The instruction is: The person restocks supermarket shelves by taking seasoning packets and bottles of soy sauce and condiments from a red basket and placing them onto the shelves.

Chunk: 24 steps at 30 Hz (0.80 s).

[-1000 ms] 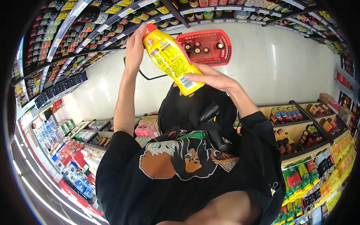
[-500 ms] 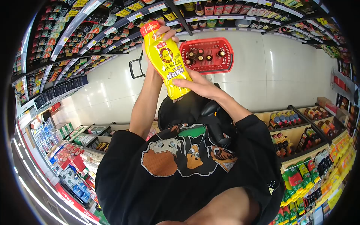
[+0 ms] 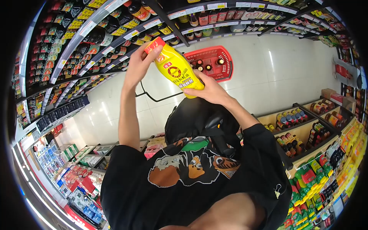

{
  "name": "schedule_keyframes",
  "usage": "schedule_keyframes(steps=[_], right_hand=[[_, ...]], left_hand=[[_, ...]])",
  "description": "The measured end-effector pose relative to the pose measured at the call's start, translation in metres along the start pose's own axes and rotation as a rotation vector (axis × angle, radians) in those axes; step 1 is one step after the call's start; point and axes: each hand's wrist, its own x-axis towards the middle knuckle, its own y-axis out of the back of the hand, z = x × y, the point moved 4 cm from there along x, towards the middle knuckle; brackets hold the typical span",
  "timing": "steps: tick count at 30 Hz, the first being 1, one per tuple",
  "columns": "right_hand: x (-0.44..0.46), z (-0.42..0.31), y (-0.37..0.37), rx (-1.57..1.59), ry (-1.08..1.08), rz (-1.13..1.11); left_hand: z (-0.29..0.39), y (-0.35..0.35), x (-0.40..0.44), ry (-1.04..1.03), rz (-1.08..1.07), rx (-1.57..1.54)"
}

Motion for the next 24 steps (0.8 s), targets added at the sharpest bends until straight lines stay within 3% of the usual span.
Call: schedule_keyframes(steps=[2, 7, 11, 13, 14, 16, 20, 24], right_hand=[[0.004, -0.005, 0.014, -0.073, 0.019, 0.018], [0.043, 0.012, 0.05, -0.013, 0.025, -0.09], [0.086, 0.032, 0.08, 0.181, 0.028, 0.016], [0.101, 0.033, 0.085, 0.481, -0.233, 0.081], [0.11, 0.025, 0.085, 0.619, -0.21, -0.054], [0.135, 0.001, 0.086, 0.704, -0.156, -0.044], [0.197, -0.03, 0.093, 0.756, 0.018, -0.111], [0.243, -0.018, 0.101, 0.879, -0.022, -0.122]], left_hand=[[0.017, 0.003, 0.005, 0.005, -0.13, 0.223], [0.041, -0.014, 0.016, 0.066, -0.17, 0.121], [0.056, -0.033, 0.029, -0.092, 0.039, 0.291], [0.056, -0.044, 0.039, -0.163, 0.115, 0.425], [0.052, -0.047, 0.047, -0.283, 0.188, 0.517], [0.046, -0.054, 0.066, -0.452, 0.286, 0.631], [0.03, -0.058, 0.1, -0.39, 0.3, 0.706], [-0.001, -0.055, 0.129, -0.412, 0.311, 0.733]])
